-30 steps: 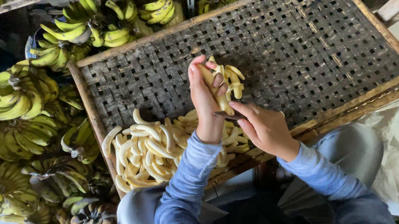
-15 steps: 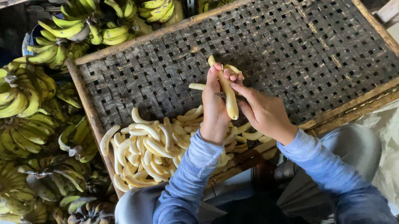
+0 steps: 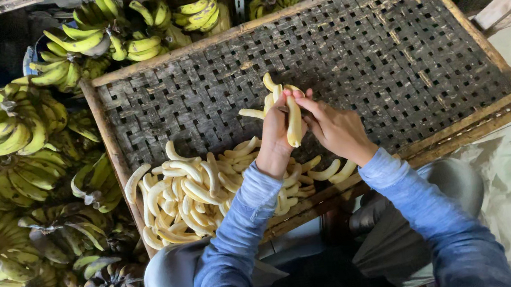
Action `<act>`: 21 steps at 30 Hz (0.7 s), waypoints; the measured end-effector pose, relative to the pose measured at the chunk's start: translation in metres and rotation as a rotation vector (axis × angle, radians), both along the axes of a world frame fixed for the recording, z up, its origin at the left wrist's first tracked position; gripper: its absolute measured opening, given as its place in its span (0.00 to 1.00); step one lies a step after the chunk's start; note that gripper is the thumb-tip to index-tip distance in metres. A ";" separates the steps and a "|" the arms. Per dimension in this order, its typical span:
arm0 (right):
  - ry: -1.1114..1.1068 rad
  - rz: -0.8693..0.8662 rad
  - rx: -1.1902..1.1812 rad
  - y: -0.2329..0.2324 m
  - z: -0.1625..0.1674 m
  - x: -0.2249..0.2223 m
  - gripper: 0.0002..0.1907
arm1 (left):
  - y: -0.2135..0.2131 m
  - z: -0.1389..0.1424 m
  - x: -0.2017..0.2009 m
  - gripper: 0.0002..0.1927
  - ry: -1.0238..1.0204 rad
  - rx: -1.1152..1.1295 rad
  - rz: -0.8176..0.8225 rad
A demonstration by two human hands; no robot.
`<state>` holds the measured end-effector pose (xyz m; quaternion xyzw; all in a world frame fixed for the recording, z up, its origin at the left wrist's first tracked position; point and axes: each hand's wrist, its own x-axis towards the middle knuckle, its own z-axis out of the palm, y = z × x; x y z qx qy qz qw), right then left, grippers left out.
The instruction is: The person sits at a woven bamboo tray and peels bananas one at a time using a small knife, cutting the peel and pulling it off by hand. Peeled bananas are placed on the tray while discarded peels are set aside, and the pile of peeled bananas grows over the episode.
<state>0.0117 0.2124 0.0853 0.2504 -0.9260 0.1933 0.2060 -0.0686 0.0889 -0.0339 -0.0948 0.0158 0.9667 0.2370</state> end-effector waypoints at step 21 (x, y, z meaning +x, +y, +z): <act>-0.341 -0.508 0.191 0.054 -0.116 -0.070 0.22 | 0.002 -0.057 -0.029 0.31 -0.069 -0.185 -0.146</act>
